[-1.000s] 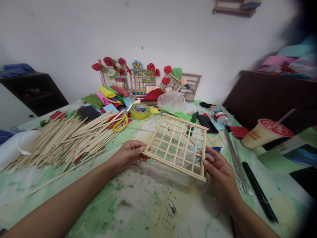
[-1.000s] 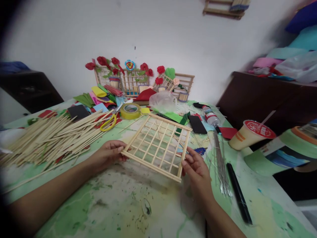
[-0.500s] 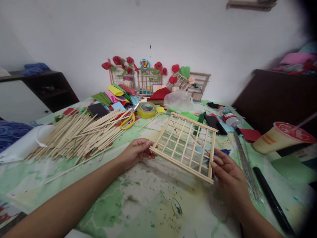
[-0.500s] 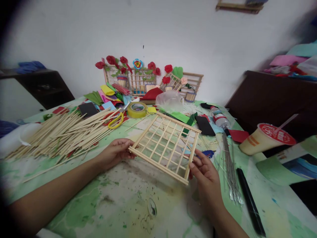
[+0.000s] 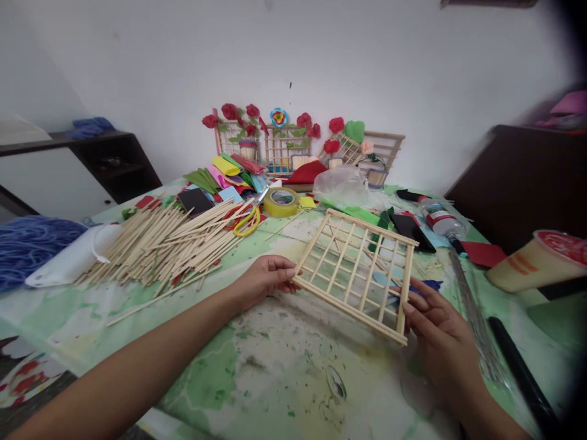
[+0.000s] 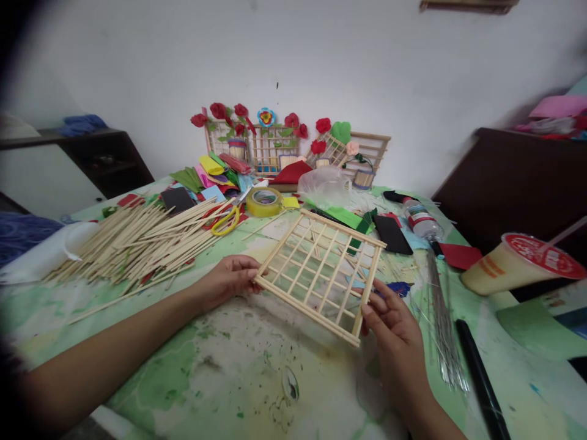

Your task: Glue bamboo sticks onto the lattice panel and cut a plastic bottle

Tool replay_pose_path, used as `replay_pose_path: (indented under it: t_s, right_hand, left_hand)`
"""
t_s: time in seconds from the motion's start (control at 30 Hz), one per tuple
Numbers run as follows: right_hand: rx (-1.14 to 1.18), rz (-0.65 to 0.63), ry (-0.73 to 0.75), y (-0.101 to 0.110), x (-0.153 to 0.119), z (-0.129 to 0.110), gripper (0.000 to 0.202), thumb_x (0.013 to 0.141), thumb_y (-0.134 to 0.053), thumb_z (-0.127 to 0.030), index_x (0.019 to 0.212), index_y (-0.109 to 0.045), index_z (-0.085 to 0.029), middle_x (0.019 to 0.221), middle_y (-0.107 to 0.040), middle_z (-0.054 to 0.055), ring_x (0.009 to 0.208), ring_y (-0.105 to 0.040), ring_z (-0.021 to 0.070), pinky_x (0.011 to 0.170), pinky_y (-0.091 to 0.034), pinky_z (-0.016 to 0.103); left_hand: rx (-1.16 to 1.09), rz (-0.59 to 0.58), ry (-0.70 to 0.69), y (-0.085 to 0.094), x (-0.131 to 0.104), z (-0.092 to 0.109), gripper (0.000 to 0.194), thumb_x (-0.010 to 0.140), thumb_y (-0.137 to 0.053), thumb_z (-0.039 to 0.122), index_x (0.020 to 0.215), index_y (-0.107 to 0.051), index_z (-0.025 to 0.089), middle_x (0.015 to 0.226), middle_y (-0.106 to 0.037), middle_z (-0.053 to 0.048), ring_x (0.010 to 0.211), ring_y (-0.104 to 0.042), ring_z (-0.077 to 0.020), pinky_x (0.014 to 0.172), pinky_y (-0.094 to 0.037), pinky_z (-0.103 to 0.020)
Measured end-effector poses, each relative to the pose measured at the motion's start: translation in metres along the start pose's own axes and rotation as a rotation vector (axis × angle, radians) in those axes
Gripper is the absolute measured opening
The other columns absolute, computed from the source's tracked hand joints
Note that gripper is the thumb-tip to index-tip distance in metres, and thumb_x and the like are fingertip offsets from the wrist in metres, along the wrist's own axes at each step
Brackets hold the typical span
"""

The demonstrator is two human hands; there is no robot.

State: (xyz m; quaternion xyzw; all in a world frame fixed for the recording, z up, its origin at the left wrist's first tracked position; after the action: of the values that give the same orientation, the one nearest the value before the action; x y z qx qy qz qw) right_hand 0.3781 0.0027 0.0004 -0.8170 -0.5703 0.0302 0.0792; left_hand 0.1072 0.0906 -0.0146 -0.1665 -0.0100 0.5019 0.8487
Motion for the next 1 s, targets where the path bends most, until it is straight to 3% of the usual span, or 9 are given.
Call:
replay_pose_path:
  t_s: [0.27, 0.47, 0.57, 0.63, 0.77, 1.0]
  right_hand:
    - [-0.015, -0.012, -0.002, 0.002, -0.001, 0.003, 0.051, 0.075, -0.071, -0.033, 0.123, -0.055, -0.028, 0.113, -0.066, 0.005, 0.103, -0.061, 0.0192, 0.077, -0.051, 0.023]
    - [-0.015, -0.032, -0.081, 0.000, -0.001, 0.010, 0.065, 0.076, -0.066, -0.047, 0.136, -0.043, -0.034, 0.114, -0.064, 0.007, 0.077, -0.066, 0.0188, 0.066, -0.054, 0.032]
    - [-0.035, -0.127, -0.091, -0.010, -0.002, 0.012, 0.088, 0.068, -0.074, -0.043, 0.143, -0.028, -0.034, 0.114, -0.064, 0.010, 0.080, -0.066, 0.0220, 0.070, -0.054, 0.037]
    - [-0.040, -0.161, -0.108, -0.016, -0.004, 0.014, 0.094, 0.064, -0.079, -0.039, 0.142, -0.027, -0.032, 0.113, -0.064, 0.011, 0.084, -0.066, 0.0230, 0.074, -0.053, 0.038]
    - [-0.051, -0.161, -0.180, -0.022, -0.008, 0.019, 0.087, 0.060, -0.081, -0.038, 0.133, -0.036, -0.028, 0.110, -0.064, 0.011, 0.076, -0.066, 0.0208, 0.063, -0.053, 0.032]
    - [-0.115, -0.114, -0.190, -0.017, -0.007, 0.023, 0.099, 0.054, -0.084, -0.038, 0.135, -0.030, -0.023, 0.088, -0.067, 0.007, 0.066, -0.064, 0.0199, 0.048, -0.049, 0.026]
  left_hand:
    - [0.053, 0.066, 0.051, 0.003, -0.001, -0.003, 0.037, 0.055, -0.083, 0.033, 0.078, -0.065, 0.010, 0.065, -0.070, -0.006, 0.055, -0.064, -0.0119, 0.055, -0.049, -0.020]
    - [-0.004, 0.066, 0.024, -0.002, -0.002, -0.004, 0.033, 0.058, -0.082, 0.031, 0.079, -0.068, 0.010, 0.068, -0.071, -0.004, 0.059, -0.065, -0.0108, 0.058, -0.052, -0.019]
    - [-0.008, 0.068, 0.009, -0.002, 0.000, -0.007, 0.030, 0.059, -0.082, 0.029, 0.079, -0.068, 0.011, 0.068, -0.071, -0.003, 0.058, -0.065, -0.0099, 0.058, -0.052, -0.018]
    - [0.005, 0.068, 0.001, -0.001, 0.001, -0.010, 0.029, 0.060, -0.081, 0.029, 0.079, -0.069, 0.011, 0.067, -0.071, -0.003, 0.057, -0.065, -0.0095, 0.057, -0.052, -0.018]
    - [0.033, 0.054, -0.019, -0.002, 0.000, -0.012, 0.028, 0.062, -0.080, 0.029, 0.082, -0.070, 0.012, 0.071, -0.072, -0.003, 0.058, -0.065, -0.0096, 0.060, -0.053, -0.019]
    - [0.057, 0.044, -0.016, -0.003, -0.001, -0.013, 0.029, 0.062, -0.080, 0.032, 0.083, -0.070, 0.013, 0.072, -0.072, -0.003, 0.059, -0.066, -0.0109, 0.061, -0.053, -0.021]
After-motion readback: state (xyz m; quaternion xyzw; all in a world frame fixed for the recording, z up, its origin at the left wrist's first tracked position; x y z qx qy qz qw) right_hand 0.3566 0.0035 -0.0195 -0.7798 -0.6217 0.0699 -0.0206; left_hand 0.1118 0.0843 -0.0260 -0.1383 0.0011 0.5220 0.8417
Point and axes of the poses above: each hand's wrist, its own x-axis towards the middle knuckle, its own y-axis out of the back of the hand, z = x × y, the point moved 8 cm from there along x, towards the middle knuckle
